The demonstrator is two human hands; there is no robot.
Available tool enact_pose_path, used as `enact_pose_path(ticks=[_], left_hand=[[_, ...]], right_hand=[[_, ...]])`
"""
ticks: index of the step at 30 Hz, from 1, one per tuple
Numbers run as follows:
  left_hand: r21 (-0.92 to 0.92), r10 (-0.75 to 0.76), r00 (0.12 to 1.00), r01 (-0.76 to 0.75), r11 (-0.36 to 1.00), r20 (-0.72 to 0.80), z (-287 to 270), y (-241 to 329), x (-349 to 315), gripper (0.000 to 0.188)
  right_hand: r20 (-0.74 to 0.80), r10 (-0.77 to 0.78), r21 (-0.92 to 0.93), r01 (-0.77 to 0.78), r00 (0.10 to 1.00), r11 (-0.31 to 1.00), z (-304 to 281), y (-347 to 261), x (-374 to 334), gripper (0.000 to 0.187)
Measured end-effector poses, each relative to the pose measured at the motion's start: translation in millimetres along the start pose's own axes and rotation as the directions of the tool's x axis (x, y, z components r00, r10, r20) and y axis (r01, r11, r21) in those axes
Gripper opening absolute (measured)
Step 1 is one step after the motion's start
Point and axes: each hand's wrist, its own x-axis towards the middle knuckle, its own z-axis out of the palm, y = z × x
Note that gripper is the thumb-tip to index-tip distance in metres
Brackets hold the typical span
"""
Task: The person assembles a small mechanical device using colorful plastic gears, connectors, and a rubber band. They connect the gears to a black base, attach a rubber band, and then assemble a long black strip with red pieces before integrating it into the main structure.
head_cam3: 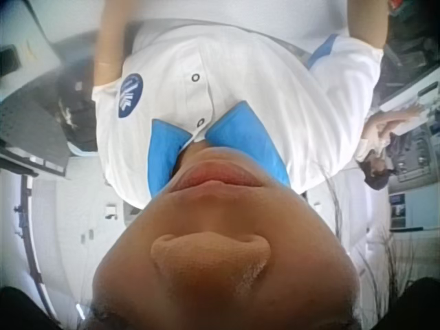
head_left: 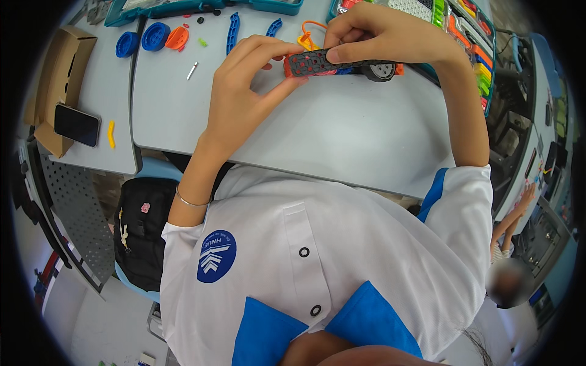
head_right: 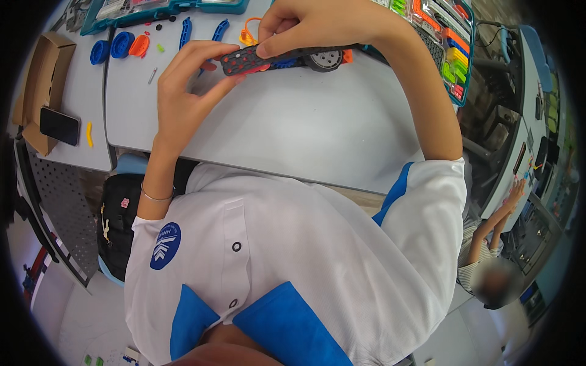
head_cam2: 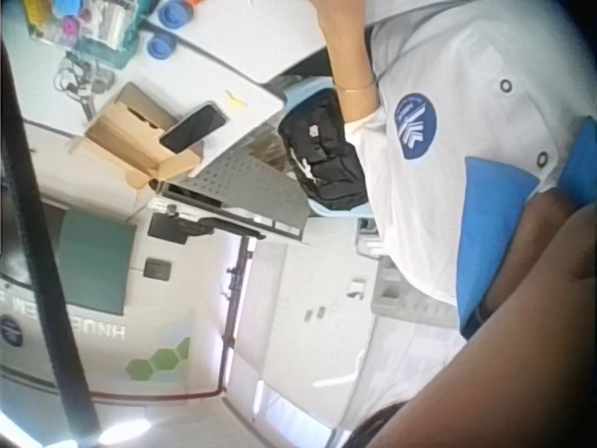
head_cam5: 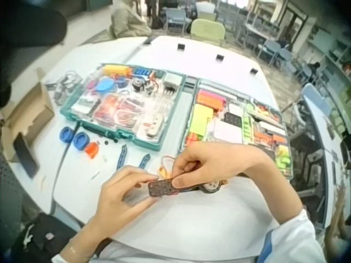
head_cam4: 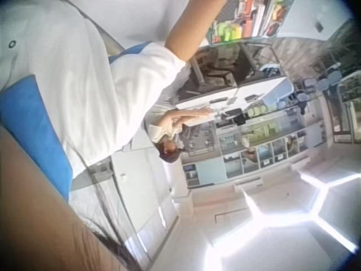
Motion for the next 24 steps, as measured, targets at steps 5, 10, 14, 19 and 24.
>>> enact_pose_path(ticks=[5,10,14,19,24], left_hand=[[-0.02,-0.003,1.0,0.003,1.0,-0.004,-0.9,-1.2,-1.4,0.035],[-0.02,0.013,1.0,-0.013,1.0,-0.015,-1.3,-3.8,-4.1,0.035],[-0.036,-0.015,1.0,0.014,0.999,-0.027,-1.4,-0.5,-4.7,0.036],[-0.053,-0.007,1.0,0.005,0.999,-0.026,-1.0,-0.4,-4.7,0.039],[-0.055,0.005,1.0,-0.003,0.998,0.031,-4.5,5.6,-3.1,0.042]], right_hand=[[-0.167,-0.199,-0.142,0.177,0.966,0.974,3.2,35.4,12.5,0.028],[-0.183,-0.205,-0.25,0.157,0.961,0.956,4.2,30.3,15.3,0.031],[-0.149,-0.231,-0.268,0.185,0.961,0.945,4.2,29.1,17.2,0.031],[-0.083,-0.151,-0.16,0.136,0.985,0.978,6.2,14.6,9.6,0.025],[-0.037,-0.091,0.077,0.094,0.995,0.993,7.9,10.8,2.4,0.023]])
